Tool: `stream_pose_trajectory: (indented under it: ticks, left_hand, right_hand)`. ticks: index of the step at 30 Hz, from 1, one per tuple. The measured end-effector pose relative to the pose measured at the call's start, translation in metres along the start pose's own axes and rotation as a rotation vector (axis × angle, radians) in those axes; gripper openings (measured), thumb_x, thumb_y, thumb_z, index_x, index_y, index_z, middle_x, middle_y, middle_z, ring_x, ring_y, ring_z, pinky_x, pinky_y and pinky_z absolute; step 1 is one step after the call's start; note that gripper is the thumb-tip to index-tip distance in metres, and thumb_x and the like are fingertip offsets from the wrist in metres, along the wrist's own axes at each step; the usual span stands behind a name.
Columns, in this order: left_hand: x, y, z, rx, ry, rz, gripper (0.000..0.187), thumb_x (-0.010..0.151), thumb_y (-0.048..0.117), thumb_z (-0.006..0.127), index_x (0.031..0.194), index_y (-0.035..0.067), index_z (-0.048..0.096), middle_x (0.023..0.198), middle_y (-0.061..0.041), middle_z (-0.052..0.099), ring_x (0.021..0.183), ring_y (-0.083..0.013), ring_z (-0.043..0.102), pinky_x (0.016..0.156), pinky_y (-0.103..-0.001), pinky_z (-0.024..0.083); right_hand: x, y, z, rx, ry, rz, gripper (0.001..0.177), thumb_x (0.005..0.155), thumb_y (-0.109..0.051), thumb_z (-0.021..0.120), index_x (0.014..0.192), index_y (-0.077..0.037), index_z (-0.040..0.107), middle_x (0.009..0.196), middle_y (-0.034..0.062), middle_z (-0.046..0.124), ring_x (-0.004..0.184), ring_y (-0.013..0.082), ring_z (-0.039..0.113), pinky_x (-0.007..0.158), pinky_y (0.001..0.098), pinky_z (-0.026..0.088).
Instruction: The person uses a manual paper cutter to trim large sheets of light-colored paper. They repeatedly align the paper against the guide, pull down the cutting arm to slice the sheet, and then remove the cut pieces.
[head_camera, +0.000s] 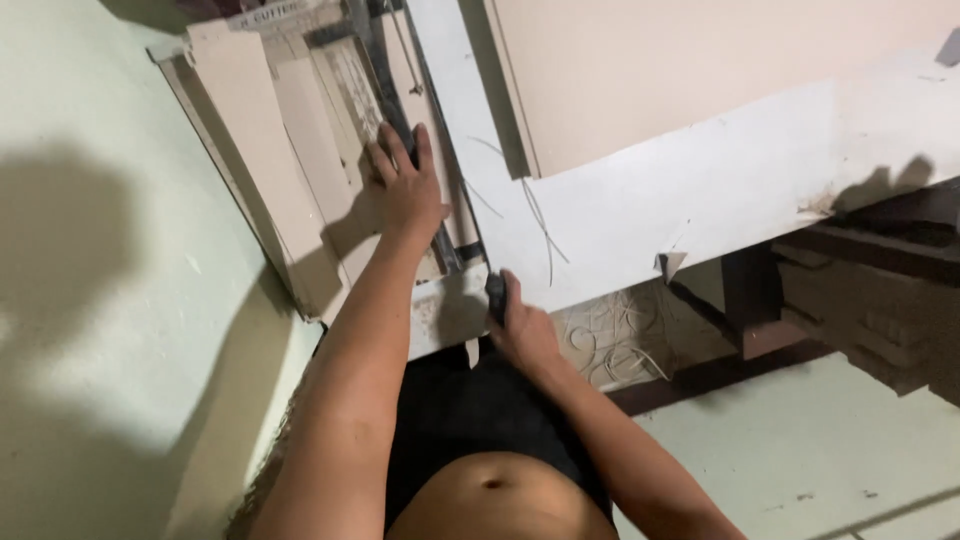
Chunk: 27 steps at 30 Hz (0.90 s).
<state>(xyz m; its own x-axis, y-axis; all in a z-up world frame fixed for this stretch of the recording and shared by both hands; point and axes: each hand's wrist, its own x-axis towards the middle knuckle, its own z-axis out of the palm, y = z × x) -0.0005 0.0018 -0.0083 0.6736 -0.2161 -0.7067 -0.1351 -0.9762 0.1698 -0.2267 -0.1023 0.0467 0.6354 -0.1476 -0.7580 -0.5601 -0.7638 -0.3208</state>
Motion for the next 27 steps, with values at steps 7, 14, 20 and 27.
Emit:
stream_pose_trajectory:
  ticks: [7,14,20,27]
  left_hand:
    - [-0.046,0.003,-0.026,0.067,0.017,0.066,0.095,0.093,0.029,0.073,0.166,0.025,0.012,0.168,-0.023,-0.014,0.154,-0.0476,-0.014,0.118,-0.074,0.002]
    - [-0.033,-0.01,0.038,0.288,0.236,0.775,0.014,0.094,0.017,0.064,0.105,0.014,0.071,0.134,-0.013,0.064,0.128,-0.0339,0.052,0.097,-0.051,0.043]
    - [-0.113,-0.047,0.038,0.302,0.44,0.719,0.013,0.099,0.006,0.063,0.112,0.004,0.063,0.126,-0.013,0.059,0.135,-0.0279,0.05,0.112,-0.041,0.044]
    - [-0.195,-0.063,0.045,-0.066,0.636,0.51,0.019,0.099,-0.004,0.062,0.118,-0.002,0.059,0.131,-0.016,0.059,0.13,-0.0338,0.056,0.103,-0.047,0.059]
  right_hand:
    - [-0.105,-0.075,-0.149,0.334,-0.108,-0.045,0.095,0.084,-0.055,0.065,0.161,-0.022,0.021,0.081,0.0254,0.076,0.072,0.0474,0.073,0.066,0.0514,0.06]
    - [-0.105,-0.064,-0.148,0.286,-0.137,-0.237,0.074,0.099,-0.045,0.053,0.16,-0.015,0.022,0.067,0.0208,0.073,0.059,0.0415,0.072,0.057,0.0459,0.055]
    - [-0.102,-0.058,-0.15,0.214,-0.103,-0.315,0.079,0.098,-0.05,0.055,0.161,-0.014,0.023,0.078,0.0202,0.076,0.068,0.0402,0.075,0.063,0.0468,0.057]
    - [-0.109,-0.036,-0.165,0.279,-0.138,-0.368,0.071,0.1,-0.042,0.057,0.158,-0.01,0.032,0.09,0.0238,0.078,0.076,0.0406,0.077,0.069,0.05,0.059]
